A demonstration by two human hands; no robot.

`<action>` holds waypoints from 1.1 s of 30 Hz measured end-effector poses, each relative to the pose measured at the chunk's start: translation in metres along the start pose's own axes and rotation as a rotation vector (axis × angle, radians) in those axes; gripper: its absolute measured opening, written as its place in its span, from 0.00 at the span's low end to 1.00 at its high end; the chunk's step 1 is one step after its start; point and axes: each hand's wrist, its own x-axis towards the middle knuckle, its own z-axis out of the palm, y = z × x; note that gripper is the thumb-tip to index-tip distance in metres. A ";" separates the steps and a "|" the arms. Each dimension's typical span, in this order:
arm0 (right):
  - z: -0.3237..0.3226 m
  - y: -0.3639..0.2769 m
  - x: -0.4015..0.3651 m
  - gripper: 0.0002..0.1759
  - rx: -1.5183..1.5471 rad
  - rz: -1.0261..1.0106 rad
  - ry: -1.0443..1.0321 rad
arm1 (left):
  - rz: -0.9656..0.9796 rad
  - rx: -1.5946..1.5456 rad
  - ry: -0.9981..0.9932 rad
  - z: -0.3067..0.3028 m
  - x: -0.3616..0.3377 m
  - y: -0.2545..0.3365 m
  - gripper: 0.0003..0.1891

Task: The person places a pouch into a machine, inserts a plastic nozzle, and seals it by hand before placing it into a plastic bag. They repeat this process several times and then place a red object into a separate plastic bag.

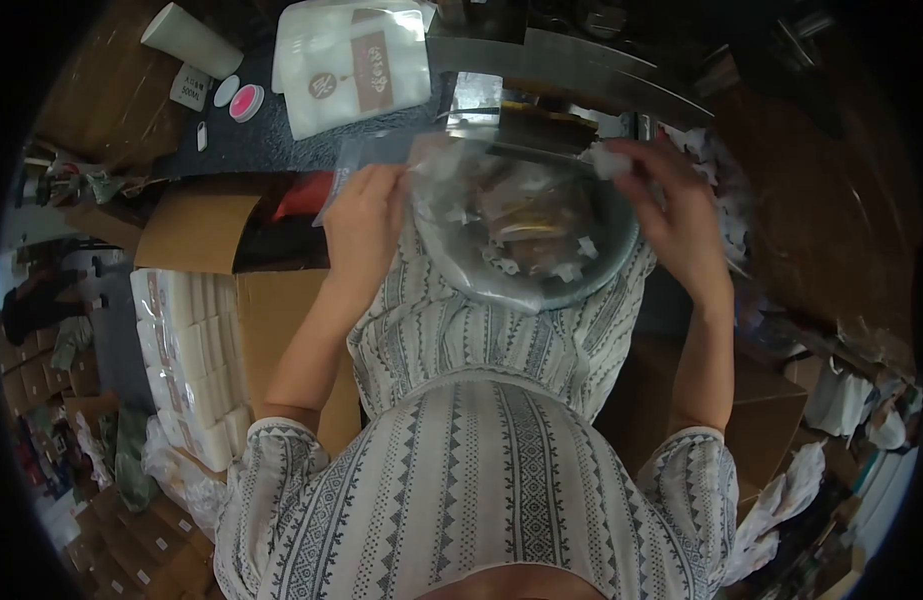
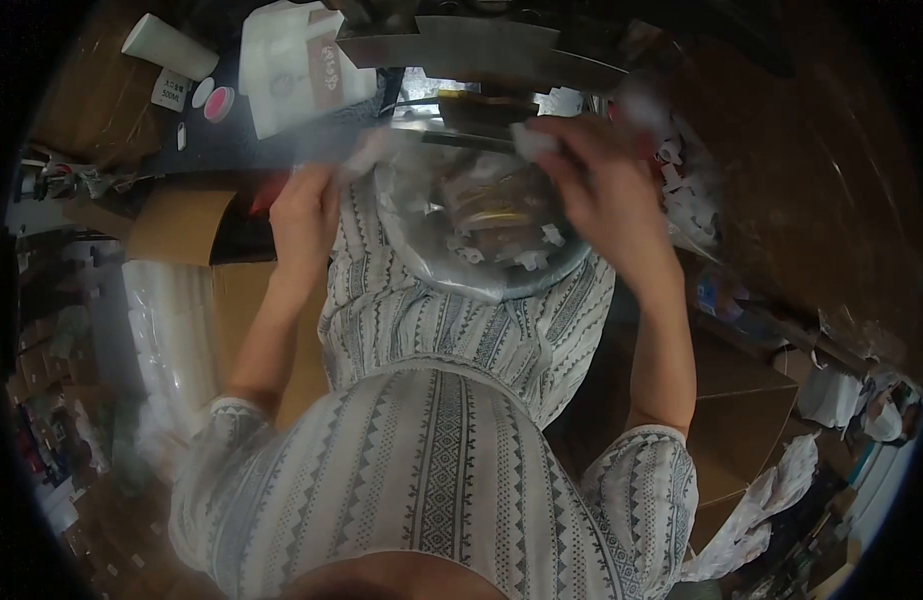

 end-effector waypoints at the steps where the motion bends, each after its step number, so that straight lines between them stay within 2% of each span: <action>1: 0.012 -0.013 0.002 0.16 -0.047 -0.118 -0.033 | 0.012 -0.059 -0.002 -0.001 0.000 0.012 0.05; 2: 0.019 -0.021 0.004 0.16 -0.093 -0.239 -0.065 | 0.023 -0.117 -0.002 -0.003 0.000 0.019 0.05; 3: 0.023 -0.025 0.005 0.16 -0.092 -0.243 -0.064 | 0.024 -0.114 0.002 -0.004 0.000 0.023 0.05; 5: 0.029 -0.028 0.006 0.16 -0.284 -0.357 -0.137 | 0.119 -0.187 -0.011 -0.005 0.001 0.027 0.04; 6: 0.029 -0.028 0.004 0.16 -0.285 -0.359 -0.135 | 0.120 -0.187 -0.008 -0.004 0.000 0.028 0.04; 8: 0.030 -0.027 0.002 0.17 -0.033 -0.269 -0.256 | 0.131 -0.296 -0.157 0.003 -0.004 0.028 0.04; 9: 0.030 -0.024 0.004 0.17 -0.035 -0.272 -0.254 | 0.132 -0.296 -0.153 0.007 -0.004 0.029 0.04; 11: 0.026 -0.013 0.007 0.17 0.069 -0.178 -0.239 | 0.135 -0.417 -0.325 0.018 -0.002 0.034 0.06; 12: 0.024 -0.010 0.007 0.17 0.066 -0.182 -0.237 | 0.138 -0.418 -0.321 0.025 0.000 0.037 0.06; 14: 0.019 -0.005 0.006 0.17 0.060 -0.029 -0.025 | -0.361 -0.854 -0.584 0.042 0.009 0.040 0.10; 15: 0.014 -0.001 0.004 0.17 0.059 -0.033 -0.024 | -0.359 -0.854 -0.581 0.047 0.018 0.040 0.10; 17: 0.002 0.007 -0.004 0.18 -0.037 0.037 -0.023 | -0.596 -0.996 -0.721 0.056 0.036 0.038 0.14; 18: -0.003 0.007 -0.010 0.18 -0.039 0.039 -0.023 | -0.595 -0.998 -0.723 0.060 0.041 0.041 0.14; 20: -0.011 0.006 -0.023 0.17 -0.051 0.037 -0.024 | -0.831 -1.268 -0.628 0.066 0.047 0.047 0.16; 24: -0.041 0.021 -0.046 0.16 -0.138 0.173 0.114 | -0.747 -1.272 -0.613 0.060 0.044 0.041 0.17; 26: -0.060 0.038 -0.056 0.15 -0.612 0.297 0.247 | -0.464 -0.971 -0.551 0.043 0.053 0.020 0.16; 27: -0.066 0.049 -0.059 0.15 -0.614 0.297 0.253 | -0.494 -0.830 -0.387 0.041 0.064 0.001 0.16; 28: -0.070 0.061 -0.062 0.15 -0.736 0.388 0.155 | -0.521 -0.686 -0.225 0.044 0.082 -0.024 0.17; 29: -0.070 0.067 -0.063 0.15 -0.855 0.480 0.052 | -0.328 -0.383 -0.044 0.047 0.098 -0.052 0.18; 30: -0.065 0.066 -0.058 0.15 -0.855 0.479 0.055 | -0.134 -0.078 0.135 0.056 0.111 -0.074 0.20; 31: -0.056 0.062 -0.050 0.16 -0.783 0.454 0.054 | -0.134 -0.078 0.137 0.074 0.115 -0.086 0.20; 33: -0.041 0.057 -0.035 0.16 -0.705 0.429 0.055 | 0.140 0.395 0.267 0.100 0.111 -0.102 0.22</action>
